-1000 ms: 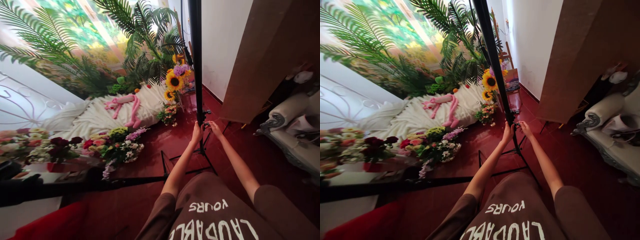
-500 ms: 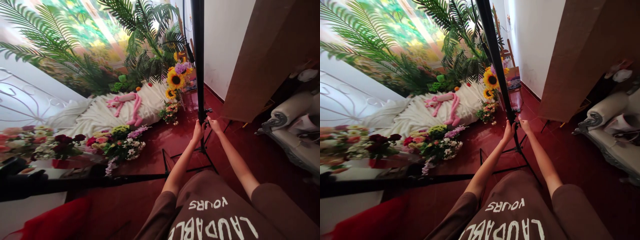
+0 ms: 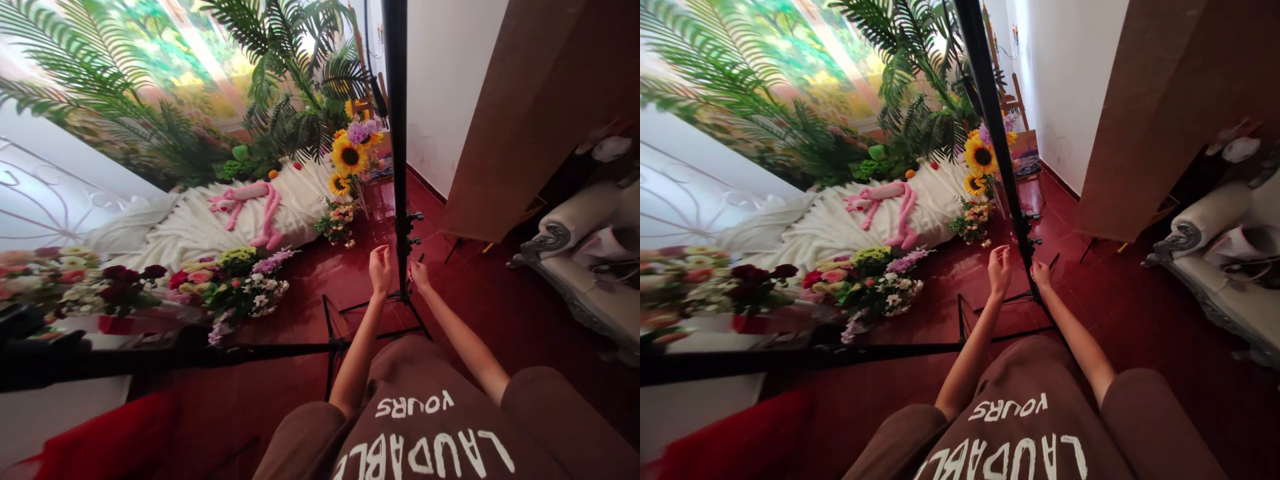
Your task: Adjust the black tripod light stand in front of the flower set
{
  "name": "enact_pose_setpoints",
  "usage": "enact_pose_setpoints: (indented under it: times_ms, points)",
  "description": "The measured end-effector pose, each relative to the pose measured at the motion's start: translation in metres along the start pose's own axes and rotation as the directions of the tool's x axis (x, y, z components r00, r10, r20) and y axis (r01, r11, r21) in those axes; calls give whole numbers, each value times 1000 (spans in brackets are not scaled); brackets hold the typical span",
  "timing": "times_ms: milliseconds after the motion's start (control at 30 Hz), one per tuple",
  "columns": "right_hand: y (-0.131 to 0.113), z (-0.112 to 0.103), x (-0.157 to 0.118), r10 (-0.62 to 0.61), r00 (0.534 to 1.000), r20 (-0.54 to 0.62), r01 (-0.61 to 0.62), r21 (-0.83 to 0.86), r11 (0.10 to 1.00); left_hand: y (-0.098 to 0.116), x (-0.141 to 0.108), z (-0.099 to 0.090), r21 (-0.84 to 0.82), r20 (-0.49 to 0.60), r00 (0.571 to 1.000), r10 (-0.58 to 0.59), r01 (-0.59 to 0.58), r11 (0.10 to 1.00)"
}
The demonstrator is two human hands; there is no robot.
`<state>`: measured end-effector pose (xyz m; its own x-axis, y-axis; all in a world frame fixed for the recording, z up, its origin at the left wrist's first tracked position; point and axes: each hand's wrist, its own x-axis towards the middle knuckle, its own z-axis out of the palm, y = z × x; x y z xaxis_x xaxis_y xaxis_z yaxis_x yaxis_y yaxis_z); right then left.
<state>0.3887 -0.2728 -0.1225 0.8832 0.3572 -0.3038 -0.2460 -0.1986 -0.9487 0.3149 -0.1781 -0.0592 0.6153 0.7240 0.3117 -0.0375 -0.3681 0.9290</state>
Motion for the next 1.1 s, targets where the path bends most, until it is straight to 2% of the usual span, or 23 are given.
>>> enact_pose_setpoints:
  times_ms: [67,100,167,200,233,267,333,400,433,467,500,533,600,633,667,700,733,767,800,867,900,967,1100]
  points:
    - [10,19,-9,72,995,62,-72,-4,997,9,-2,-32,71,-180,983,38,-26,997]
    - [11,30,-11,91,991,101,-90,-13,996,13,-2,-50,118,-273,959,72,-41,992]
    - [8,53,-16,94,975,202,-88,-38,995,24,-3,-92,231,-448,879,164,-63,971]
    - [5,66,-18,93,963,254,-83,-51,995,30,-5,-113,292,-531,818,220,-66,954]
    - [2,80,-21,92,947,307,-75,-66,995,36,-7,-135,354,-608,743,280,-62,933]
    - [-2,95,-25,92,928,360,-66,-84,994,42,-11,-156,414,-680,648,344,-48,909]
    - [-9,125,-36,86,871,483,-35,-114,993,53,-20,-196,505,-792,398,463,0,863]
    - [-13,155,-53,71,772,631,4,-117,993,60,-32,-232,528,-844,147,516,60,847]
    - [-15,170,-64,64,706,705,16,-106,994,61,-39,-249,512,-859,70,507,86,855]
    - [-17,185,-76,62,635,770,16,-93,996,60,-45,-265,478,-878,41,476,105,872]
    - [-18,199,-89,71,564,823,2,-87,996,57,-50,-279,432,-902,69,427,115,894]
    - [-21,212,-103,101,496,863,-32,-98,995,52,-56,-293,379,-921,144,362,116,918]
    - [-29,236,-131,204,344,917,-151,-161,975,37,-64,-315,263,-906,369,210,99,960]
    - [-34,245,-144,264,252,931,-227,-208,951,29,-66,-323,206,-864,484,139,87,975]
    - [-40,253,-157,313,158,936,-306,-255,917,20,-67,-329,154,-811,580,80,80,985]
    - [-47,260,-167,344,71,936,-383,-293,876,12,-66,-333,110,-761,648,37,74,991]
    - [-53,265,-176,352,-5,936,-456,-315,832,6,-65,-335,75,-728,685,10,66,995]
    - [-59,269,-183,341,-63,938,-523,-322,789,0,-63,-336,45,-717,697,-8,58,997]
    - [-64,272,-189,321,-109,941,-583,-322,745,-4,-60,-335,15,-723,691,-25,51,999]
    - [-70,275,-197,257,-168,952,-687,-300,661,-10,-54,-333,-63,-751,656,-74,40,997]
    - [-71,276,-199,224,-182,957,-727,-284,625,-12,-51,-332,-103,-761,641,-100,34,994]
    - [-71,277,-204,173,-173,970,-782,-242,575,-15,-48,-330,-158,-769,625,-134,18,987]
    - [-67,283,-212,114,-83,990,-801,-135,583,-19,-49,-328,-176,-780,612,-130,-15,984]
